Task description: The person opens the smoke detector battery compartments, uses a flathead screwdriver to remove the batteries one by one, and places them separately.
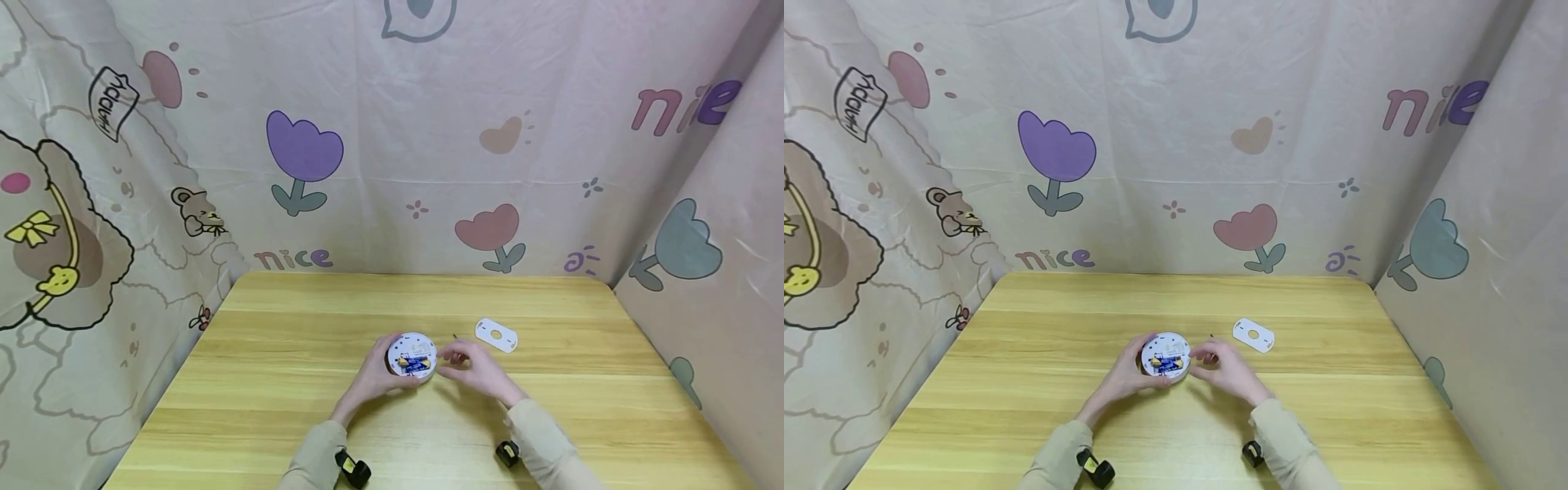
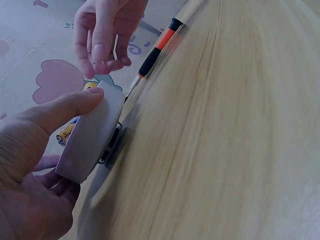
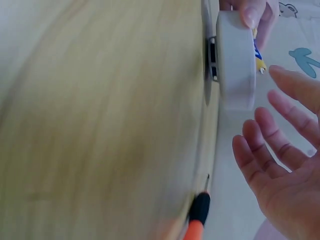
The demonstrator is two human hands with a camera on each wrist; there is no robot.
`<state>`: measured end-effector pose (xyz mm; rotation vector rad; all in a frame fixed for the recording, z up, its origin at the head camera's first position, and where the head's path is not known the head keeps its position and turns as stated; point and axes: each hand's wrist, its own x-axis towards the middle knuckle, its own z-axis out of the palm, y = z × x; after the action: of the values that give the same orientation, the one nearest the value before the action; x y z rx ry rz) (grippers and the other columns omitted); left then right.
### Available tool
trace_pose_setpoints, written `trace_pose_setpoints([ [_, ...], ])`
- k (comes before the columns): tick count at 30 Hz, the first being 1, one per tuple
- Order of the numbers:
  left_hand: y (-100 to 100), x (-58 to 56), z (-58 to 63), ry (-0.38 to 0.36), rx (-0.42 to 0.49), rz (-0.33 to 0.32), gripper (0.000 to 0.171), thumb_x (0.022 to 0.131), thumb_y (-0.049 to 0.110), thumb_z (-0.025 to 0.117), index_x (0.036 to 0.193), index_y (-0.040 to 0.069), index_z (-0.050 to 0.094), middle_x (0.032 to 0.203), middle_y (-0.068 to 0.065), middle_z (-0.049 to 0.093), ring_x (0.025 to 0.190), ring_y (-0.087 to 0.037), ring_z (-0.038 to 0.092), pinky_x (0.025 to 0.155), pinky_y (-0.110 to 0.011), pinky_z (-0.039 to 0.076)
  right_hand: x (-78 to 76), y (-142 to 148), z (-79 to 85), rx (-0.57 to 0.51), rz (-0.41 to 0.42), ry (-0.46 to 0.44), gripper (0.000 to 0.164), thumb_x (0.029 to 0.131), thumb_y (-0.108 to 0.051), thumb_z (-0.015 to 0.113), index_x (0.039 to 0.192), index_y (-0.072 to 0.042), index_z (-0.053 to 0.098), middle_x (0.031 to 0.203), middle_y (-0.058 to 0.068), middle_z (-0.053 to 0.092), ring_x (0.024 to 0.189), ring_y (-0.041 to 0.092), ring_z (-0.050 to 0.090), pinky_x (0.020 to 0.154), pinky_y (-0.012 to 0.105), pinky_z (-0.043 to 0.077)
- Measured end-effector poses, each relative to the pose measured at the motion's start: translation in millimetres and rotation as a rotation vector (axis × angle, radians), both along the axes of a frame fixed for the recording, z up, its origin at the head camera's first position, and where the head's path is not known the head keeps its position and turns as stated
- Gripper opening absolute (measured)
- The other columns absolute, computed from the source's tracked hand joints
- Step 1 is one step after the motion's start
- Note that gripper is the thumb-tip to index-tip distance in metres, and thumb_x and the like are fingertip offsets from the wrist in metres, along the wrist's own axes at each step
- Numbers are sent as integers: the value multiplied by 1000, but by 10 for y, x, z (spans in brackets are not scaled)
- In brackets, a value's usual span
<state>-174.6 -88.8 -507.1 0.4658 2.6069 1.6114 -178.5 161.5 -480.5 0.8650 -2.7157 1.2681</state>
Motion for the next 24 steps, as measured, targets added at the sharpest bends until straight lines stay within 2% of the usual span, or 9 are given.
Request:
trace_pose_setpoints([
  [7,-6,-2,-10,-1,-5,-6,106,67,30,92,152,0,37,147,-22,48,131,-39,51,113,-62,42,-51,-111,-76,-95,20,-131,27,85,-20,79,109,-9,73,102,9,70,84,12,59,73,20,54],
  [12,-5,1,-6,7,-6,-11,106,67,31,92,152,0,37,146,-22,48,130,-38,51,113,-62,43,-79,-146,-118,-144,38,-159,28,84,-18,80,108,-7,74,100,13,68,79,7,54,68,18,49],
  [17,-1,1,-3,13,-7,-11,106,67,31,92,152,0,37,145,-21,50,129,-37,52,112,-61,44,-105,-164,-135,-113,45,-163,28,83,-18,81,108,-8,74,94,13,67,73,4,52,64,17,47],
  [24,-1,7,0,7,-3,-14,106,68,29,92,152,0,36,145,-22,49,129,-38,52,111,-62,44,-121,-171,-143,-94,34,-213,24,85,-17,78,106,-6,74,88,7,64,71,4,52,63,17,47],
])
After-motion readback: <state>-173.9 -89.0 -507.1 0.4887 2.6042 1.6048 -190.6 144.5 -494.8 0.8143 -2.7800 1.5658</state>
